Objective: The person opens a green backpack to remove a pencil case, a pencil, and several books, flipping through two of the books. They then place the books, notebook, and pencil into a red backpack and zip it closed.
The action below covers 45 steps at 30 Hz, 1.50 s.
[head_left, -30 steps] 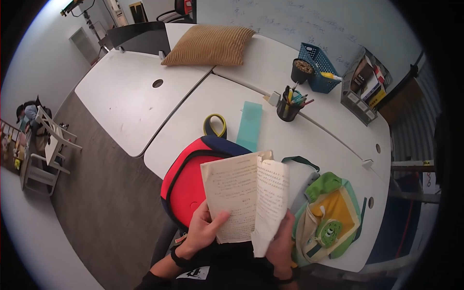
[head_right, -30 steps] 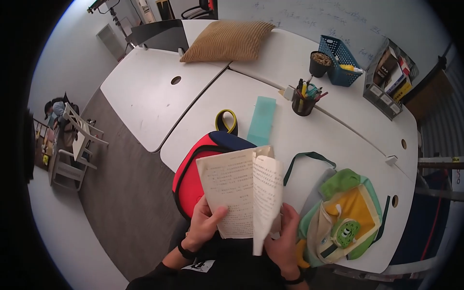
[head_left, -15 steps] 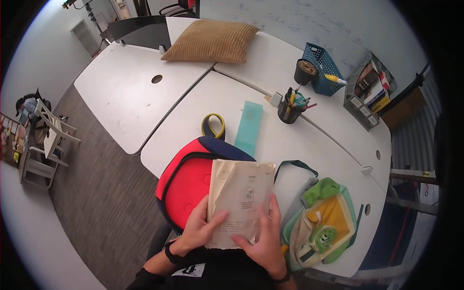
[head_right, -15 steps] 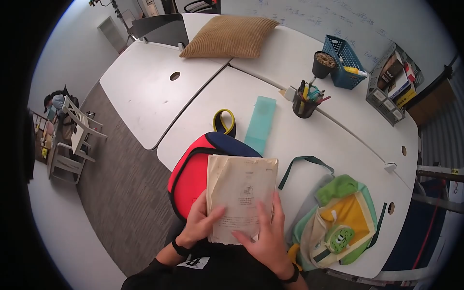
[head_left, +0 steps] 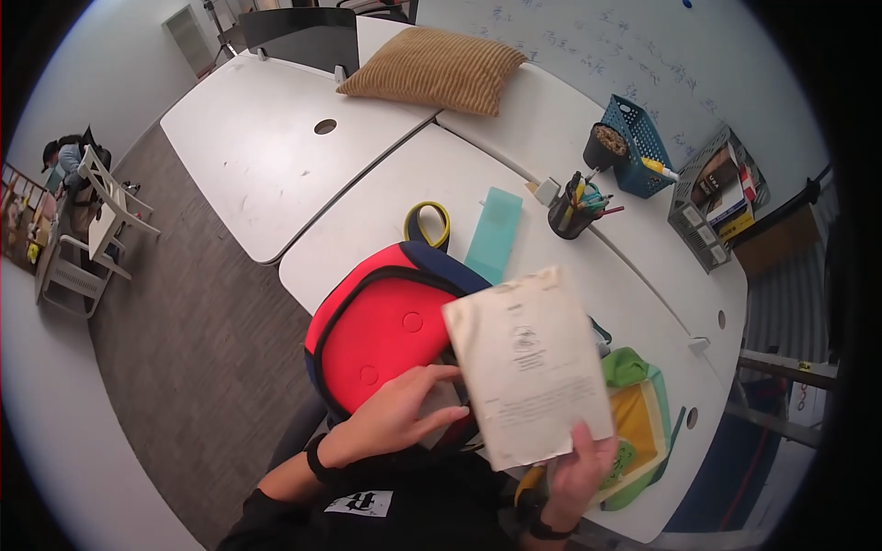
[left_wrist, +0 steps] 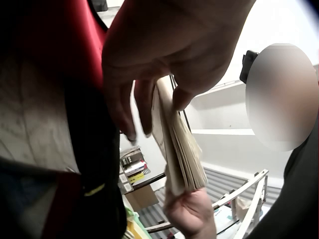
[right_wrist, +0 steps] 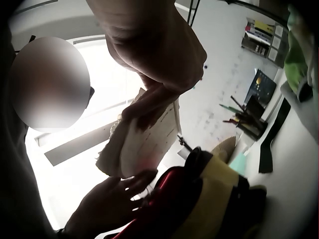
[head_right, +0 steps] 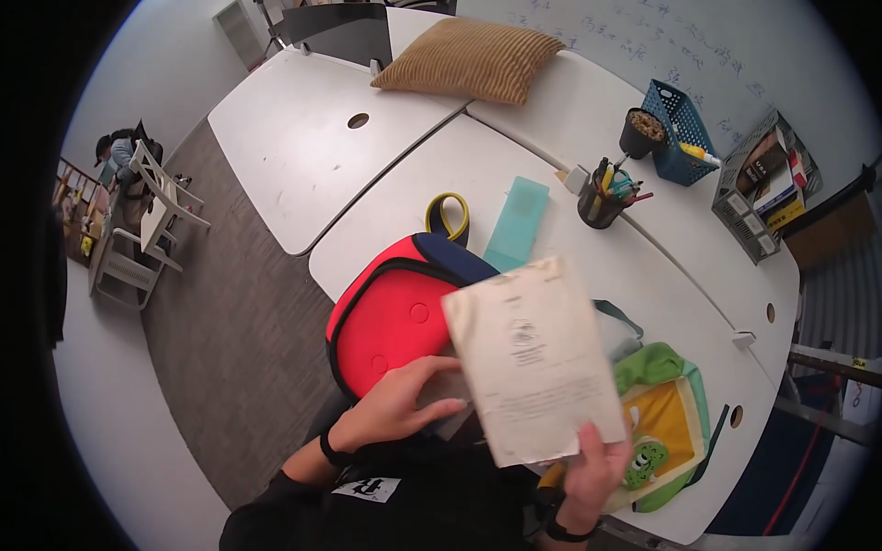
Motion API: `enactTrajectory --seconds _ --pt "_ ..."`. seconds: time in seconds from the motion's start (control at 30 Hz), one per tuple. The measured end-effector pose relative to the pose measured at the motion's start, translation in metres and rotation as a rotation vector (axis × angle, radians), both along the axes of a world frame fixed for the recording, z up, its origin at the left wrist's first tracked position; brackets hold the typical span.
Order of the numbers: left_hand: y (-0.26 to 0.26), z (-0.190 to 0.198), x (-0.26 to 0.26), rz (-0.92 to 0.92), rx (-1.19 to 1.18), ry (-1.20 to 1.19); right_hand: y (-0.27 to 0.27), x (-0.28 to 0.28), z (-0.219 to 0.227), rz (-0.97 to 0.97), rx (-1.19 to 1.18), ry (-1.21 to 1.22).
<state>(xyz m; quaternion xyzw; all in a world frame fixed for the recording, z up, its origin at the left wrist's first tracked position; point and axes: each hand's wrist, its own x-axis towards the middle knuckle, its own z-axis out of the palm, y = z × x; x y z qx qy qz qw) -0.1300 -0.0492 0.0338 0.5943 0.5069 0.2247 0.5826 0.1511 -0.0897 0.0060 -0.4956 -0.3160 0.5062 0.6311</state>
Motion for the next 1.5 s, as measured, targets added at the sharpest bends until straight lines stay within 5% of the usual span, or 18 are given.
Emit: enactTrajectory --seconds 0.1,0.27,0.37,0.6,0.77,0.87,0.97,1.1,1.2,1.3,1.43,1.5 --pt "-0.006 -0.021 0.002 -0.063 0.614 0.152 -0.012 0.018 0.022 -0.053 0.090 -0.219" --pt "-0.003 -0.026 0.001 0.244 0.800 0.820 -0.045 0.041 0.042 0.032 -0.013 -0.256" --pt "0.006 -0.027 -0.018 0.296 0.637 0.776 -0.053 0.049 0.038 0.141 -0.039 -0.288" --pt "0.014 -0.022 -0.031 0.246 0.770 0.771 -0.020 0.009 0.030 0.224 -0.183 0.001" --pt "0.012 -0.019 -0.034 0.261 0.766 0.741 0.001 -0.021 -0.031 0.312 -0.214 -0.294" --pt "0.009 -0.010 -0.043 0.303 0.696 0.626 0.007 -0.021 -0.015 0.423 -0.359 -0.426" --pt "0.011 -0.013 -0.056 0.529 0.756 0.574 0.014 -0.027 0.005 0.476 -0.447 -0.517" --pt "0.012 -0.017 -0.077 0.798 0.895 0.960 0.024 -0.046 0.005 0.563 -0.393 -0.434" --pt "0.003 -0.029 -0.092 0.761 0.530 0.699 0.027 -0.065 -0.017 0.665 -0.386 -0.293" --pt "-0.002 0.004 -0.080 0.717 0.153 0.340 0.022 -0.091 -0.031 0.667 -0.295 -0.146" --pt "-0.001 -0.018 -0.073 0.621 0.454 0.476 0.025 -0.118 -0.032 0.740 -0.136 -0.512" --pt "-0.006 -0.031 -0.077 0.615 0.557 0.726 0.028 -0.115 -0.032 0.805 -0.108 -0.631"
